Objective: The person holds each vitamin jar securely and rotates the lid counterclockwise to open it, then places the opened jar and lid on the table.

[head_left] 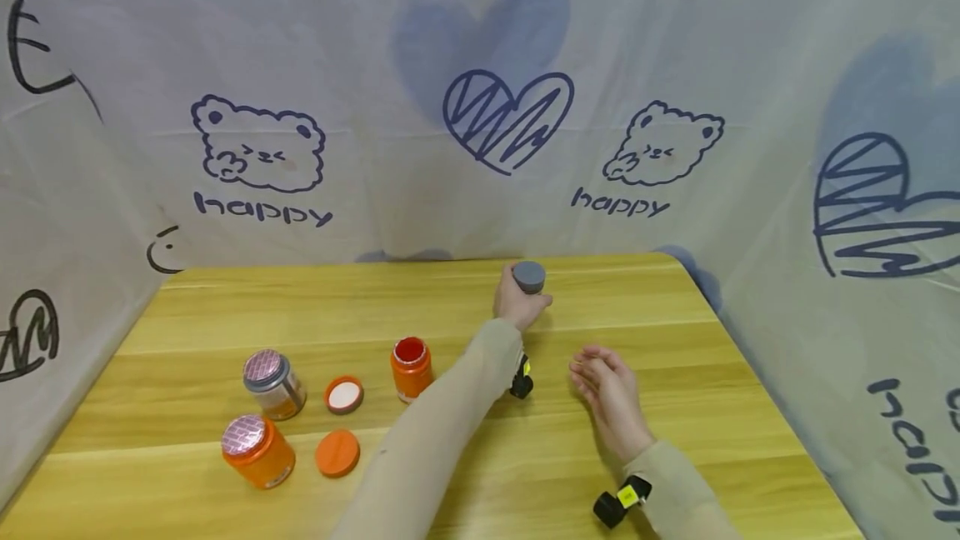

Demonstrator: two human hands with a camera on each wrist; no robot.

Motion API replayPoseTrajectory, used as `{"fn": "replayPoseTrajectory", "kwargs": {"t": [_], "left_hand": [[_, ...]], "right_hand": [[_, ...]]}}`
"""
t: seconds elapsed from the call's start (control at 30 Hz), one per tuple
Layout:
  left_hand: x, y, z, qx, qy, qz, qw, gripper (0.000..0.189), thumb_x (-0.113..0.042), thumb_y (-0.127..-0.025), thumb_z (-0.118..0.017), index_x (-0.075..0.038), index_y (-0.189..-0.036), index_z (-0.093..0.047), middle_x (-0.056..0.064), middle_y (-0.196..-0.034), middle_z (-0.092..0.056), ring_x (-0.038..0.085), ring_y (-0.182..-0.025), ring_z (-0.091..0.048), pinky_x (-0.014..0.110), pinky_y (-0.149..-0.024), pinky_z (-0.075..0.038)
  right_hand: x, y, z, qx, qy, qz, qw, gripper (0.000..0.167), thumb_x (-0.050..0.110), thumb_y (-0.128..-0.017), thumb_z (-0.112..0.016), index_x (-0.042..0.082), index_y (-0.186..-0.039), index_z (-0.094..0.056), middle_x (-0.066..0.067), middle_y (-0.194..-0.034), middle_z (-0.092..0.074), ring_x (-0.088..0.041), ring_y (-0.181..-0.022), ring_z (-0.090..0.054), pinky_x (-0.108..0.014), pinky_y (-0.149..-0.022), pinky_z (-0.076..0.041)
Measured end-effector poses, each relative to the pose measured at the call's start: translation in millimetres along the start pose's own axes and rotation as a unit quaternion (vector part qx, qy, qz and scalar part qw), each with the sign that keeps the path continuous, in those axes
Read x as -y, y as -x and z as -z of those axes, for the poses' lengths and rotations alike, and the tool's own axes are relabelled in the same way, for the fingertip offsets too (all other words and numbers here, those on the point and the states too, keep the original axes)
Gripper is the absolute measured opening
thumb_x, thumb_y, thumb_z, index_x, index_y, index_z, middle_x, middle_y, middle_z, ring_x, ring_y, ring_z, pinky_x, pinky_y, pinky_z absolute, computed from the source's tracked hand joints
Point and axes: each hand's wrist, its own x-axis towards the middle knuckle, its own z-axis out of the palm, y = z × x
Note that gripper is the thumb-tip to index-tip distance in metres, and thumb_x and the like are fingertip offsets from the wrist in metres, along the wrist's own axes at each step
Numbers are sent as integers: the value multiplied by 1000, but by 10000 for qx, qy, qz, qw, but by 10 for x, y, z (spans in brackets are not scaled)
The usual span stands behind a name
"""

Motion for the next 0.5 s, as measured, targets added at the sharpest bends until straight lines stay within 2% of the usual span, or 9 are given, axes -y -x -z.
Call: {"fn": "replayPoseTrajectory", "kwargs": {"t": [0.17, 0.3, 0.5], "left_hand": [[84, -9, -9, -9, -103, 40, 9999, 70, -12, -78, -82, -7, -139, -47, 15, -133, -61, 32, -126, -59, 47, -107, -47], [152, 0, -17, -81, -366, -87, 9993, 62, -13, -78, -82, -2, -132, -53, 16, -126, -65, 33, -120, -62, 46, -106, -49], [172, 43, -5, 13, -367, -273, 9990, 60, -17, -82, -81, -4, -133, -53, 15, -127, -66, 32, -121, -62, 45, -107, -48]], "right_hand": [[-13, 16, -22, 61, -122, -46, 9999, 20, 2, -100, -44, 2, -120, -49, 4, -100, -63, -8, -92, -64, -22, -87, -54], [-17, 22, -36, 112, -161, -98, 9998, 21, 4, -101, -42, 3, -121, -48, 4, -102, -62, -8, -94, -64, -23, -89, -54], [17, 17, -68, 124, -142, -48, 9998, 18, 4, -100, -42, 7, -116, -49, 4, -102, -61, -8, -94, -63, -22, -87, -53]]}}
